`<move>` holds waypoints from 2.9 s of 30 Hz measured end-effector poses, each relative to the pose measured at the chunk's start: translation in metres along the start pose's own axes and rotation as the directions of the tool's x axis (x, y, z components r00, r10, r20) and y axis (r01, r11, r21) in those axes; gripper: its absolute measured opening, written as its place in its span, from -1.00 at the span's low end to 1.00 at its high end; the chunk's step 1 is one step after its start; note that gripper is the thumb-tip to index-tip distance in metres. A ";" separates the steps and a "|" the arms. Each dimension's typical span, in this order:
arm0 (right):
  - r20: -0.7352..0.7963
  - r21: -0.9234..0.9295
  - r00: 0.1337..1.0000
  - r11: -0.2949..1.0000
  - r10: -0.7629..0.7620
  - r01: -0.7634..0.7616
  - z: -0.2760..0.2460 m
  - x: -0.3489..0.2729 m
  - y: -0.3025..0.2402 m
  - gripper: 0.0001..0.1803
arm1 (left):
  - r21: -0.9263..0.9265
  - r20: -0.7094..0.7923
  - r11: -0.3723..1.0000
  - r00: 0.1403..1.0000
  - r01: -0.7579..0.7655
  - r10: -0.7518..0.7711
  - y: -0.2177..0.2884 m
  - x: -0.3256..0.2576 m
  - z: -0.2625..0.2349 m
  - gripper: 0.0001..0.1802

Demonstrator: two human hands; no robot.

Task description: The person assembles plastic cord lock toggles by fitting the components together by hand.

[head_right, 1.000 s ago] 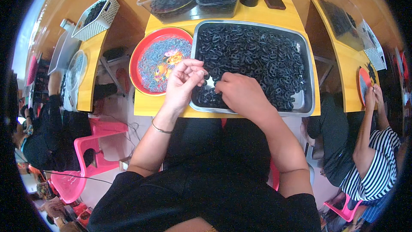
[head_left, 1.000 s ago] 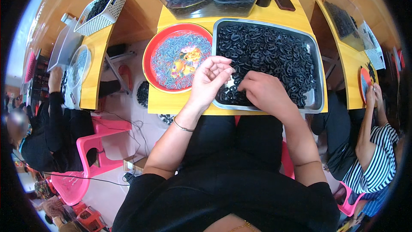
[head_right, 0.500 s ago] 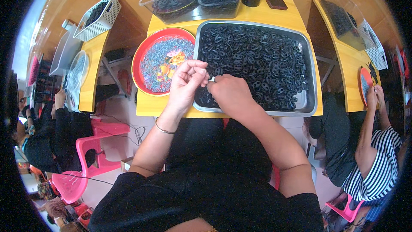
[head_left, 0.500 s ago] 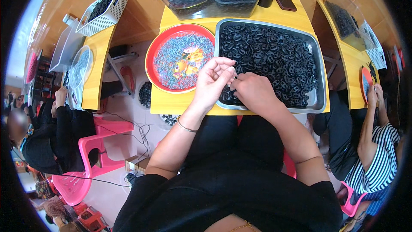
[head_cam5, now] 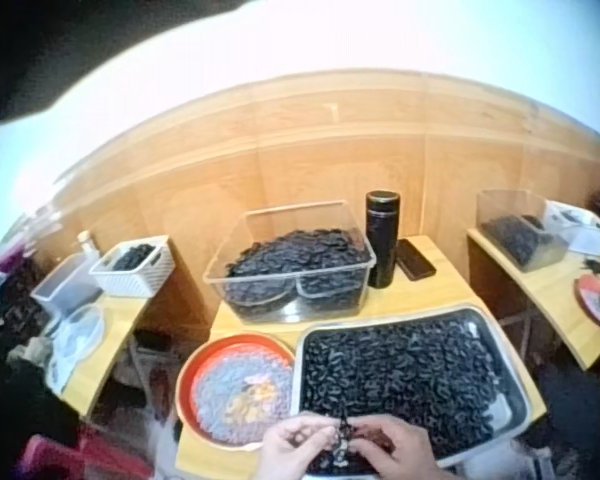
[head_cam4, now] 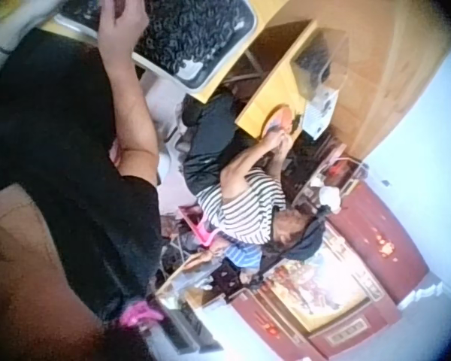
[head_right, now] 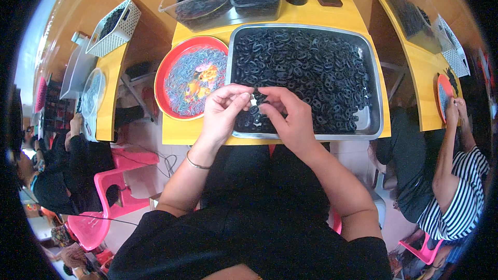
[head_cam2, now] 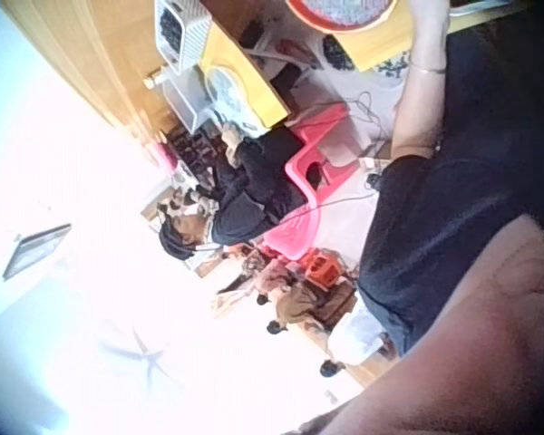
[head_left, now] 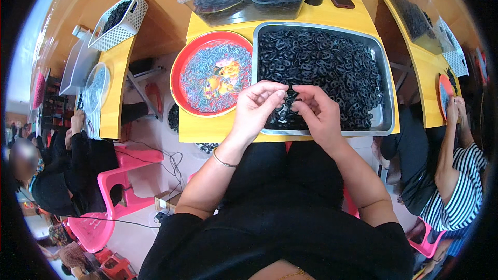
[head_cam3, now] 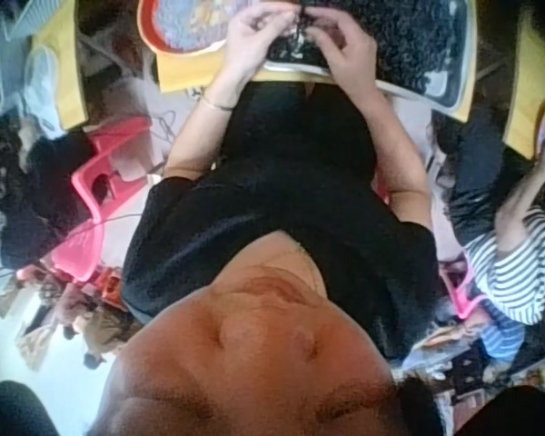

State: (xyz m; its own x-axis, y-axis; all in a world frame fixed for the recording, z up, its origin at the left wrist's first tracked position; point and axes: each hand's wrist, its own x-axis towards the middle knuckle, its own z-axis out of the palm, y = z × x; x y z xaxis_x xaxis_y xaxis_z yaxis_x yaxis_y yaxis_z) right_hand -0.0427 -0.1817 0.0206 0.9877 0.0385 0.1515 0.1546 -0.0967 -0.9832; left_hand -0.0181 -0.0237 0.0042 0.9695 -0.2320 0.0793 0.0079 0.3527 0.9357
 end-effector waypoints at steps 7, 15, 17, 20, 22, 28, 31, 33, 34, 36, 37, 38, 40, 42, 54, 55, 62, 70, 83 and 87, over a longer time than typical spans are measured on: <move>0.007 -0.153 0.980 0.968 -0.199 0.198 -0.008 0.000 0.007 -0.78 | 0.018 0.037 0.999 0.999 -0.032 0.031 -0.002 0.001 0.001 -0.86; -0.073 -0.031 0.987 0.990 -0.141 0.139 -0.004 0.001 0.009 -0.83 | -0.002 0.043 1.000 0.999 0.015 -0.015 0.001 0.001 0.005 -0.78; -0.063 -0.045 0.989 0.990 -0.136 0.133 -0.005 0.000 0.007 -0.83 | -0.004 0.044 1.000 0.999 0.019 -0.019 0.001 0.001 0.006 -0.77; -0.052 -0.063 0.988 0.988 -0.144 0.141 -0.005 0.001 0.008 -0.83 | -0.010 0.053 1.000 0.999 0.009 -0.008 0.001 0.002 0.006 -0.76; -0.051 -0.066 0.987 0.986 -0.154 0.150 -0.005 0.000 0.008 -0.82 | -0.014 0.060 1.000 0.998 -0.001 0.002 0.000 0.001 0.007 -0.75; -0.028 -0.110 0.984 0.979 -0.174 0.170 -0.006 0.000 0.008 -0.82 | -0.027 0.068 1.000 0.998 -0.006 0.007 -0.001 0.000 0.005 -0.75; -0.030 -0.128 0.982 0.975 -0.186 0.181 -0.006 0.000 0.008 -0.82 | -0.022 0.055 1.000 0.998 -0.002 0.003 -0.002 0.000 0.005 -0.74; -0.015 -0.186 0.978 0.962 -0.208 0.201 -0.007 0.000 0.006 -0.81 | -0.010 0.056 1.000 0.998 0.003 -0.002 -0.002 0.000 0.003 -0.72; -0.015 -0.187 0.978 0.962 -0.207 0.201 -0.007 0.000 0.006 -0.81 | -0.010 0.056 1.000 0.998 0.003 -0.003 -0.002 0.000 0.004 -0.72; -0.009 -0.235 0.968 0.941 -0.252 0.243 -0.008 0.000 0.008 -0.80 | 0.033 0.066 0.999 0.998 0.000 -0.002 -0.003 -0.001 0.004 -0.71; -0.011 -0.235 0.968 0.942 -0.250 0.240 -0.008 0.000 0.009 -0.80 | 0.033 0.068 0.999 0.998 0.003 -0.005 -0.004 0.000 0.004 -0.71; 0.001 -0.271 0.952 0.916 -0.307 0.296 -0.008 0.000 0.011 -0.80 | 0.047 0.078 0.999 0.997 -0.006 0.002 -0.005 0.000 0.004 -0.71; 0.018 -0.307 0.930 0.884 -0.366 0.353 -0.008 0.001 0.012 -0.79 | 0.061 0.089 0.998 0.996 -0.017 0.012 -0.006 0.000 0.003 -0.71; 0.018 -0.236 0.959 0.930 -0.284 0.280 -0.009 0.000 0.011 -0.79 | 0.036 0.086 0.999 0.996 -0.018 0.015 -0.005 0.000 0.003 -0.70; -0.073 0.071 0.996 0.996 -0.055 0.060 -0.002 0.000 0.010 -0.84 | -0.011 0.096 1.000 0.995 -0.005 0.006 -0.005 -0.001 0.004 -0.78; -0.069 0.070 0.996 0.995 -0.063 0.068 -0.003 -0.001 0.010 -0.84 | -0.010 0.094 1.000 0.995 -0.014 0.015 -0.005 -0.001 0.005 -0.78; -0.018 0.066 1.000 0.998 -0.024 0.025 -0.005 -0.004 0.009 -0.86 | 0.016 0.092 1.000 0.996 -0.005 0.003 -0.002 -0.003 0.007 -0.90; 0.035 0.053 0.996 0.995 -0.087 0.085 -0.006 -0.003 0.012 -0.88 | 0.178 0.125 0.983 0.992 -0.042 0.020 0.001 -0.001 0.002 -0.95; 0.030 0.069 0.993 0.992 -0.111 0.108 -0.005 0.000 0.007 -0.84 | 0.022 0.136 1.000 0.991 -0.001 -0.003 -0.002 -0.001 0.008 -0.84; 0.021 0.123 0.999 0.992 -0.038 0.035 -0.005 -0.001 0.007 -0.87 | 0.058 0.135 0.998 0.991 -0.004 -0.004 -0.005 0.000 0.007 -0.87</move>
State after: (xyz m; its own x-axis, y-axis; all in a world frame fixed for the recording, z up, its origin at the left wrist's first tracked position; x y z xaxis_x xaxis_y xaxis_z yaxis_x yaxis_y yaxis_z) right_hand -0.0423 -0.1870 0.0137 0.9804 0.0627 0.1869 0.1855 0.0276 -0.9823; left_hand -0.0199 -0.0320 0.0017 0.9276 -0.3535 0.1210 -0.0100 0.3003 0.9538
